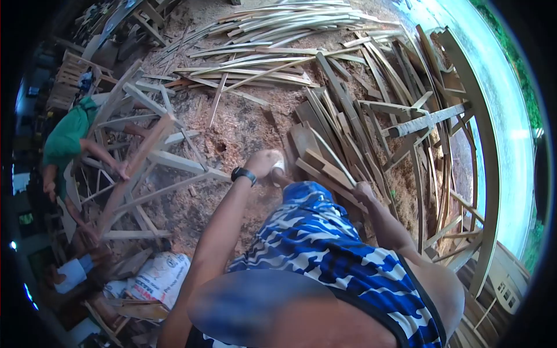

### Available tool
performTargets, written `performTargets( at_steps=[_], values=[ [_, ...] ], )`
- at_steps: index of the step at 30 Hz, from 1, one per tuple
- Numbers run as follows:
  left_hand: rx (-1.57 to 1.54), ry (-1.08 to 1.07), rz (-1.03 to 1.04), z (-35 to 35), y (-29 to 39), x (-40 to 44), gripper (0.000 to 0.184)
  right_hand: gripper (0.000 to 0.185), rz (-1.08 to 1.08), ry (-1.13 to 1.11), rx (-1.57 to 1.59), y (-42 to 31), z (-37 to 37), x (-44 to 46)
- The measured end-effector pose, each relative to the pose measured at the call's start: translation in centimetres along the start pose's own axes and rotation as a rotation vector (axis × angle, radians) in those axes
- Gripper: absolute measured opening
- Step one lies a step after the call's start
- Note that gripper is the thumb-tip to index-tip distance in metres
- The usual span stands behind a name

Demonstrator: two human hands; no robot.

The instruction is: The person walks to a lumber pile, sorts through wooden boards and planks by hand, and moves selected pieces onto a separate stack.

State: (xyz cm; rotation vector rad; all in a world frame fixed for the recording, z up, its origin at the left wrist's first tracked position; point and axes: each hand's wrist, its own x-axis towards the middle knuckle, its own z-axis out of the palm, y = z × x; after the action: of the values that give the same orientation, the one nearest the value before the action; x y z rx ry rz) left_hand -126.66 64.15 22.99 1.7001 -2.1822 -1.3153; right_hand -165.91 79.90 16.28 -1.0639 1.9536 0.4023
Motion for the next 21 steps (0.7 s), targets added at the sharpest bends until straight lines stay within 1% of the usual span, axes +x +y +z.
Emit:
performTargets(
  at_steps=[1, 2, 4, 5, 6, 7, 8, 9, 10, 11, 12, 13, 14, 15, 16, 17, 18, 19, 20, 21],
  values=[
    [0.007, -0.009, -0.014, -1.4, -0.9, -0.5, 0.048, 0.038, 0.017, -0.015, 0.015, -0.4, 0.1, 0.2],
    [0.016, -0.012, -0.017, -3.1, -1.9, -0.7, 0.047, 0.035, 0.079, -0.022, 0.061, 0.0, 0.4, 1.5],
    [0.159, -0.009, 0.016, -2.7, -10.2, 1.4, 0.047, 0.032, 0.163, -0.021, 0.122, -0.9, 0.3, 3.9],
    [0.19, -0.089, -0.094, -5.1, -10.0, 1.4, 0.047, 0.025, 0.215, -0.032, 0.229, -1.5, 0.0, 4.8],
    [0.22, -0.171, -0.206, -7.2, -9.8, 1.2, 0.047, 0.03, 0.27, -0.044, 0.332, -2.0, -0.2, 5.8],
    [0.187, -0.17, -0.221, -8.2, -11.8, 1.3, 0.047, 0.03, 0.164, -0.121, 0.133, -2.3, -0.1, 7.9],
    [0.153, -0.164, -0.239, -9.0, -13.6, 1.4, 0.047, 0.032, -0.032, -0.172, -0.174, -2.7, -0.5, 10.0],
    [0.15, -0.176, -0.228, -9.9, -14.2, 1.4, 0.047, 0.032, 0.054, -0.158, -0.126, -6.2, -3.7, 8.7],
    [0.152, -0.147, -0.283, -11.1, -14.2, 1.3, 0.047, 0.028, 0.086, -0.025, 0.01, -6.7, -2.9, 11.7],
    [0.157, -0.114, -0.342, -12.1, -14.6, 1.5, 0.047, 0.028, 0.135, -0.078, 0.127, -10.2, -6.3, 10.0],
    [0.161, -0.114, -0.343, -13.0, -14.9, 2.2, 0.047, 0.027, 0.024, 0.042, 0.024, -11.4, -6.6, 12.5],
    [0.13, -0.17, -0.361, -13.7, -15.6, 3.1, 0.047, 0.029, -0.088, 0.163, -0.078, -13.1, -7.2, 14.7],
    [0.101, -0.226, -0.377, -14.5, -16.4, 4.2, 0.047, 0.029, -0.126, 0.126, -0.099, -15.8, -9.3, 15.6],
    [0.143, -0.225, -0.331, -15.2, -16.7, 5.3, 0.046, 0.027, -0.221, 0.154, -0.15, -17.1, -9.3, 19.7],
    [0.153, -0.234, -0.325, -16.2, -16.5, 6.7, 0.046, 0.02, -0.355, 0.253, -0.239, -21.3, -13.1, 16.8],
    [0.148, -0.257, -0.331, -17.5, -15.7, 8.4, 0.042, 0.021, -0.288, 0.268, -0.123, -24.4, -15.1, 17.2],
    [0.142, -0.283, -0.333, -18.5, -15.3, 10.2, 0.039, 0.027, -0.426, 0.379, -0.033, -26.1, -16.5, 18.9],
    [0.043, -0.303, -0.369, -19.0, -16.3, 12.3, 0.039, 0.035, -0.561, 0.495, 0.054, -27.7, -17.6, 20.0],
    [0.052, -0.317, -0.35, -19.2, -17.8, 14.3, 0.039, 0.055, -0.396, 0.504, -0.127, -32.5, -21.7, 16.2],
    [-0.008, -0.263, -0.334, -19.4, -19.1, 16.3, 0.038, 0.062, -0.448, 0.731, -0.158, -34.9, -23.5, 15.1]
  ],
)
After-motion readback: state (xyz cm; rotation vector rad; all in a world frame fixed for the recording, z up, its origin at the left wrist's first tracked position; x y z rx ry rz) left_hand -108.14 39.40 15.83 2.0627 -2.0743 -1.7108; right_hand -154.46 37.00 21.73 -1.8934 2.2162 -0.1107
